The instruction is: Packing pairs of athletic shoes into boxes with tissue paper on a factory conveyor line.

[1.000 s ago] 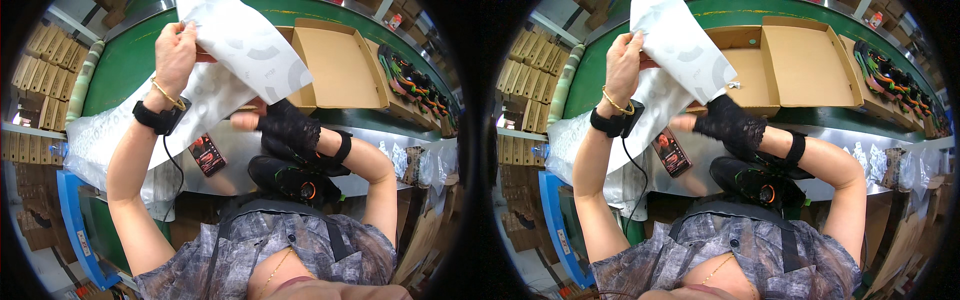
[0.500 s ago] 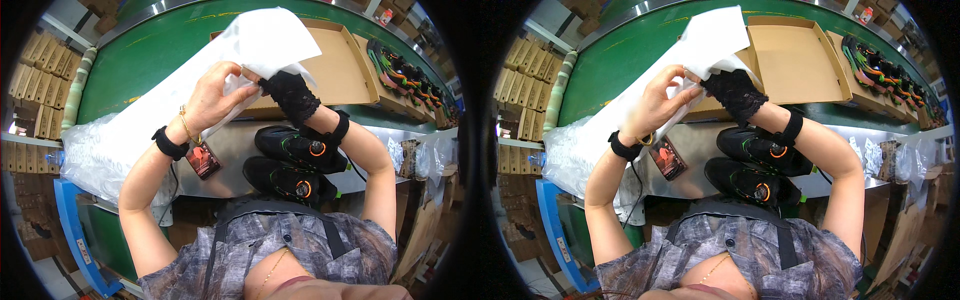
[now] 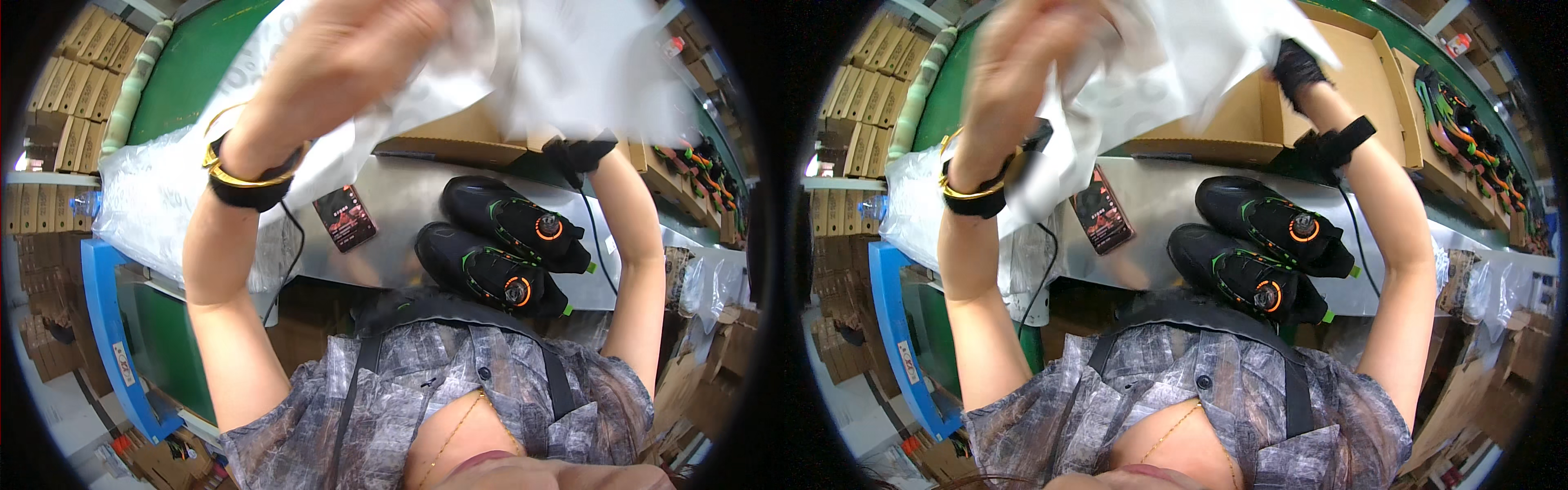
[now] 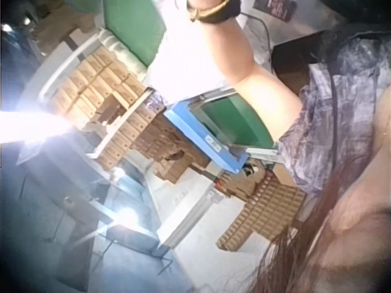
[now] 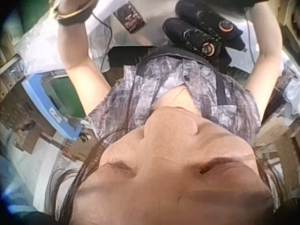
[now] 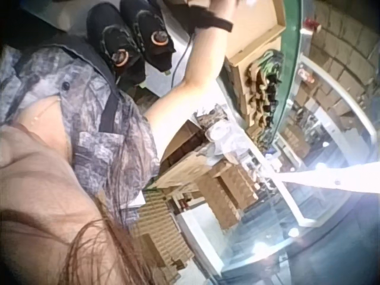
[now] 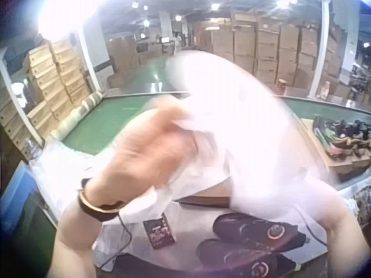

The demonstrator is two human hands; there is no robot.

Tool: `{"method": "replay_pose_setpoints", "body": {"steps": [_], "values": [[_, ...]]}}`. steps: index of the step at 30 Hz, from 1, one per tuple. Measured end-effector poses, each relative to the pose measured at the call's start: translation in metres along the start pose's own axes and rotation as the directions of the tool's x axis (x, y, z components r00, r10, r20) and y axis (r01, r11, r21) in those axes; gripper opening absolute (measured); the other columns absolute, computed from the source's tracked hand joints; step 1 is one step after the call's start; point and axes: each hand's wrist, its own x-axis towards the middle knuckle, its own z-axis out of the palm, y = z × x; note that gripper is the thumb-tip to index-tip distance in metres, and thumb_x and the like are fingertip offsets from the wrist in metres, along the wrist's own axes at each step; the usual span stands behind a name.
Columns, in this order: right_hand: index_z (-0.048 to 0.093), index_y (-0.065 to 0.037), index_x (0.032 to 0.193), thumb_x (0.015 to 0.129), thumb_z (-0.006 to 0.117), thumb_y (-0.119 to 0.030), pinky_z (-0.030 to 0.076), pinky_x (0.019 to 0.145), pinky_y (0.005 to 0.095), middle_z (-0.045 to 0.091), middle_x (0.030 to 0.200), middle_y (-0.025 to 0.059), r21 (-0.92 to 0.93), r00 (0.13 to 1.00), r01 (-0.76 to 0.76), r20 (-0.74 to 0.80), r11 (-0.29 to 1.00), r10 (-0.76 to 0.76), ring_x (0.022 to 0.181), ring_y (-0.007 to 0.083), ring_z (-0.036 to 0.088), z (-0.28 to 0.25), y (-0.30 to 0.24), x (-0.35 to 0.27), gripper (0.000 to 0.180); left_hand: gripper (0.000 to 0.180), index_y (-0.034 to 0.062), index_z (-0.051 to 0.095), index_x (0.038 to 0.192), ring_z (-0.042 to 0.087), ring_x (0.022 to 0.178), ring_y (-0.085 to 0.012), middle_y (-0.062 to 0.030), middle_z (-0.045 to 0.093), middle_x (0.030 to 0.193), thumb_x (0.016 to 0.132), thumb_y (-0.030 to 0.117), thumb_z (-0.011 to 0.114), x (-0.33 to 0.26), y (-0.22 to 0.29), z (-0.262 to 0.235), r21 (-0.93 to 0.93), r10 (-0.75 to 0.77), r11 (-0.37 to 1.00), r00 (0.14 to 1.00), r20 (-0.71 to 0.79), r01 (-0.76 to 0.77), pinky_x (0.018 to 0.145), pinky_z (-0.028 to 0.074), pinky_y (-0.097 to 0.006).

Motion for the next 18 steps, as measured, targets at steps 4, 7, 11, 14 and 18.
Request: {"method": "replay_pose_setpoints", "body": {"steps": [4, 7, 11, 14, 18], "values": [[0.057, 0.0, 0.088, 0.075, 0.061, -0.039, 0.046, 0.054, 0.0271, 0.058, 0.076, 0.0094, -0.05, 0.898, -0.317, -0.337, 0.947, 0.283, 0.061, 0.0179, 0.055, -0.092, 0.067, 0.062, 0.042, 0.016, -0.0006, 0.048, 0.084, 0.052, 0.059, -0.0293, -0.0151, 0.054, 0.067, 0.081, 0.015, 0.048, -0.039, -0.033, -0.007, 0.691, -0.343, 0.722, 0.88, 0.328, 0.024, 0.055, 0.042, -0.035], [0.057, 0.003, 0.082, 0.077, 0.056, -0.042, 0.046, 0.049, 0.0286, 0.057, 0.068, 0.0121, 0.122, 0.752, -0.436, -0.495, 0.892, 0.435, 0.055, 0.0196, 0.055, -0.177, 0.093, 0.066, 0.046, 0.019, -0.0005, 0.047, 0.078, 0.056, 0.063, -0.0341, -0.0184, 0.056, 0.066, 0.08, 0.018, 0.045, -0.096, -0.058, -0.068, 0.959, -0.776, 0.207, 0.629, 0.04, 0.194, 0.059, 0.045, -0.041], [0.057, -0.004, 0.093, 0.076, 0.059, -0.037, 0.037, 0.038, 0.0239, 0.055, 0.062, 0.0045, 0.108, 0.66, -0.305, -0.693, 0.946, 0.292, 0.045, 0.0141, 0.05, -0.243, 0.097, 0.019, 0.037, 0.024, 0.0017, 0.055, 0.084, 0.057, 0.076, -0.038, -0.0223, 0.059, 0.078, 0.074, 0.021, 0.046, -0.172, -0.064, -0.166, 0.94, -0.795, -0.212, 0.512, -0.324, 0.265, 0.069, 0.045, -0.046], [0.055, -0.006, 0.098, 0.076, 0.061, -0.035, 0.042, 0.048, 0.0226, 0.058, 0.078, 0.0033, 0.219, 0.673, -0.247, -0.662, 0.944, 0.33, 0.059, 0.0133, 0.054, -0.324, 0.113, -0.013, 0.037, 0.026, 0.0012, 0.054, 0.087, 0.056, 0.079, -0.0399, -0.0227, 0.059, 0.081, 0.074, 0.022, 0.046, -0.202, -0.065, -0.195, 0.893, -0.775, -0.299, 0.46, -0.433, 0.337, 0.07, 0.044, -0.047], [0.057, -0.002, 0.097, 0.071, 0.065, -0.039, 0.044, 0.057, 0.0249, 0.058, 0.084, 0.0049, 0.091, 0.616, -0.131, -0.773, 0.987, 0.153, 0.069, 0.0144, 0.055, -0.313, 0.106, -0.055, 0.046, 0.032, 0.0029, 0.052, 0.1, 0.054, 0.087, -0.0377, -0.0202, 0.059, 0.088, 0.074, 0.021, 0.049, -0.189, -0.067, -0.161, 0.902, -0.703, -0.14, 0.6, -0.381, 0.408, 0.074, 0.044, -0.044]]}}
